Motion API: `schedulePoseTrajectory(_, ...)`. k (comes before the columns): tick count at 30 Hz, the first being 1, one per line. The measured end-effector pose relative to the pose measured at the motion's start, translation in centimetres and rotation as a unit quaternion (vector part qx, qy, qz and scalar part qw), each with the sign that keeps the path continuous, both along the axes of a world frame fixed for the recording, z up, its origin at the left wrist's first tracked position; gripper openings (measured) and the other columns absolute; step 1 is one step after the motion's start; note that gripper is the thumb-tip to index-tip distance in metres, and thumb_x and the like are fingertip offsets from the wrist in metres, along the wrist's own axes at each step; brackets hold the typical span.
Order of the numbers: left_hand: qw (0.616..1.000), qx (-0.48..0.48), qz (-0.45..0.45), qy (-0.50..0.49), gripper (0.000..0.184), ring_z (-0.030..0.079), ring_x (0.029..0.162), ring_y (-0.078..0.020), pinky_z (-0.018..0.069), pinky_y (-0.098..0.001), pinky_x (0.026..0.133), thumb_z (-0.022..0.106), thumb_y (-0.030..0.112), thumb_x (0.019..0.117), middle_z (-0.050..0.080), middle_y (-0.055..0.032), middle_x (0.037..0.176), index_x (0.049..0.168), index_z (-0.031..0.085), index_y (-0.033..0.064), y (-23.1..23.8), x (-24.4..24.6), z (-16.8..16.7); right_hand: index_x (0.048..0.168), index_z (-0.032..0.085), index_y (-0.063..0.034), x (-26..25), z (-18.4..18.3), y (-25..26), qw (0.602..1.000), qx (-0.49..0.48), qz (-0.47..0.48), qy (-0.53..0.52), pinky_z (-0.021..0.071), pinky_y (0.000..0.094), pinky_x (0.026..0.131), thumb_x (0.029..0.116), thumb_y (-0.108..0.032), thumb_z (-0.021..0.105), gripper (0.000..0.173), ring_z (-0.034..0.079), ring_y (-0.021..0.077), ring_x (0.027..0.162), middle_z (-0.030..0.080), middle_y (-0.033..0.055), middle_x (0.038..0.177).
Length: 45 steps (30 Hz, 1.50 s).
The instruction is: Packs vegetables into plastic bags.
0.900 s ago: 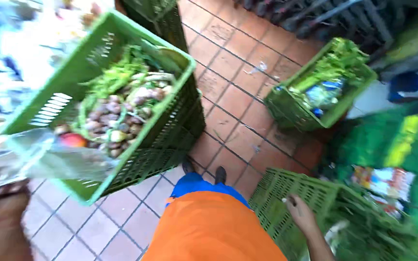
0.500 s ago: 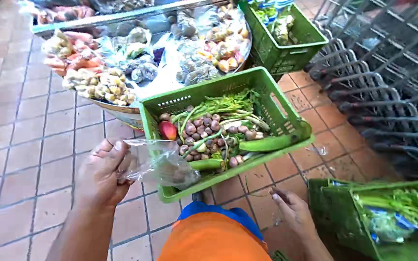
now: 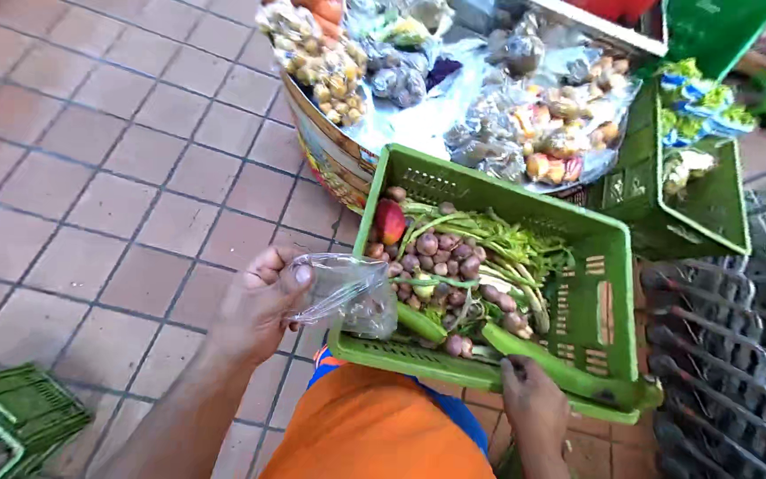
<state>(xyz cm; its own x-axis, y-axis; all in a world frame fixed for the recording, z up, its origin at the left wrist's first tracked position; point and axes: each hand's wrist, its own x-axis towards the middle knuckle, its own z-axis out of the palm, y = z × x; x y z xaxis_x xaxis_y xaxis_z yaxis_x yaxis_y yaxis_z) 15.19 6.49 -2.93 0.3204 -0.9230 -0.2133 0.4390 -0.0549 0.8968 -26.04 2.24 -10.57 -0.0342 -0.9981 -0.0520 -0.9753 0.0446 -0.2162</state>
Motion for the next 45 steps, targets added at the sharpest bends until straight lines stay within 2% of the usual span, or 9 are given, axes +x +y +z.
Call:
schedulePoseTrajectory(13,0.941,0.123,0.273,-0.156,0.005,0.069,0.077,-0.0128,0.0626,-0.0364,0.071,0.05,0.012,0.1059,0.066,0.0002,0.09,0.109,0.054,0.0122,-1.4,-12.7,2.5,0.125,0.068,-0.0147,-8.1,2.2,-5.8,0.84,0.378,0.112,-0.373,0.0564,0.0366,0.047,0.1005,-0.03,0.066,0.029,0.063,0.0188,0.055,0.072,0.0049,0.096)
schedulePoseTrajectory(19,0.919,-0.001,0.393,-0.013,0.005,0.065,0.072,-0.0154,0.0597,-0.035,0.067,0.044,0.013,0.1073,0.061,-0.0033,0.086,0.108,0.049,0.0146,-0.8,-14.4,7.7,0.124,0.069,-0.0155,-5.9,1.6,-10.9,0.888,0.251,0.219,-0.318,0.0591,0.0509,0.083,0.0993,-0.033,0.067,0.031,0.071,0.0204,0.09,0.073,0.0042,0.103)
schedulePoseTrajectory(24,0.961,0.018,0.275,-0.025,0.013,0.047,0.048,-0.0052,0.0454,-0.0217,0.044,0.048,0.018,0.1054,0.051,0.0036,0.064,0.096,0.057,0.0164,-0.8,-14.8,7.7,0.13,0.066,-0.0122,4.4,1.6,-18.7,0.902,0.17,0.305,-0.255,0.0531,0.0605,0.096,0.0987,-0.038,0.065,0.041,0.068,0.0308,0.11,0.071,0.012,0.117)
schedulePoseTrajectory(28,0.968,0.023,0.191,-0.161,0.006,0.059,0.059,-0.0065,0.0538,-0.0228,0.052,0.062,0.006,0.0964,0.067,-0.0026,0.083,0.102,0.062,0.0081,-1.3,-12.9,8.0,0.134,0.064,-0.0113,12.0,-3.0,-22.5,0.902,0.166,0.383,-0.116,0.0466,0.0675,0.101,0.0951,-0.048,0.066,0.054,0.057,0.0442,0.125,0.062,0.0229,0.131)
schedulePoseTrajectory(33,0.965,-0.049,0.041,-0.254,0.051,0.057,0.058,-0.0087,0.0522,-0.0221,0.046,0.062,-0.008,0.0849,0.063,-0.0034,0.101,0.132,0.056,0.0111,-0.8,-7.3,8.9,0.152,0.049,-0.0345,15.1,-5.8,-23.6,0.894,0.177,0.41,0.038,0.0442,0.0716,0.098,0.0904,-0.055,0.069,0.068,0.052,0.0489,0.129,0.057,0.025,0.141)
schedulePoseTrajectory(37,0.921,-0.117,-0.09,-0.361,0.019,0.066,0.087,-0.0075,0.0574,-0.0209,0.063,0.058,-0.001,0.0905,0.058,-0.0066,0.139,0.098,0.068,0.0131,0.0,-2.5,9.6,0.14,0.058,-0.0244,14.9,-5.7,-23.6,0.893,0.173,0.414,0.027,0.0544,0.068,0.079,0.0847,-0.049,0.075,0.063,0.066,0.0463,0.101,0.053,0.0255,0.139)
schedulePoseTrajectory(40,0.863,-0.019,-0.181,-0.472,0.031,0.06,0.128,-0.0182,0.0557,-0.0353,0.101,0.051,0.0,0.09,0.063,-0.0025,0.141,0.076,0.073,0.0173,0.7,-0.3,11.8,0.133,0.062,-0.0205,14.4,-6.6,-23.3,0.892,0.181,0.414,0.017,0.0547,0.0671,0.081,0.0811,-0.047,0.079,0.061,0.066,0.045,0.103,0.054,0.0238,0.139)
schedulePoseTrajectory(42,0.82,0.096,-0.23,-0.515,0.036,0.068,0.09,-0.0037,0.0574,-0.024,0.07,0.05,-0.001,0.0902,0.073,0.0092,0.118,0.079,0.077,0.0207,0.7,0.2,12.8,0.138,0.06,-0.0237,14.7,-7.2,-23.9,0.887,0.211,0.409,0.02,0.0508,0.0691,0.089,0.0815,-0.051,0.078,0.066,0.063,0.0458,0.113,0.057,0.0226,0.138)
schedulePoseTrajectory(45,0.809,0.251,-0.266,-0.461,0.048,0.056,0.054,-0.0115,0.0475,-0.0292,0.049,0.044,-0.006,0.1001,0.072,0.0,0.086,0.124,0.075,0.0224,0.1,-0.6,13.8,0.133,0.063,-0.0261,15.0,-8.2,-24.4,0.886,0.224,0.406,-0.01,0.052,0.0689,0.087,0.0794,-0.053,0.078,0.062,0.063,0.0428,0.113,0.058,0.0191,0.138)
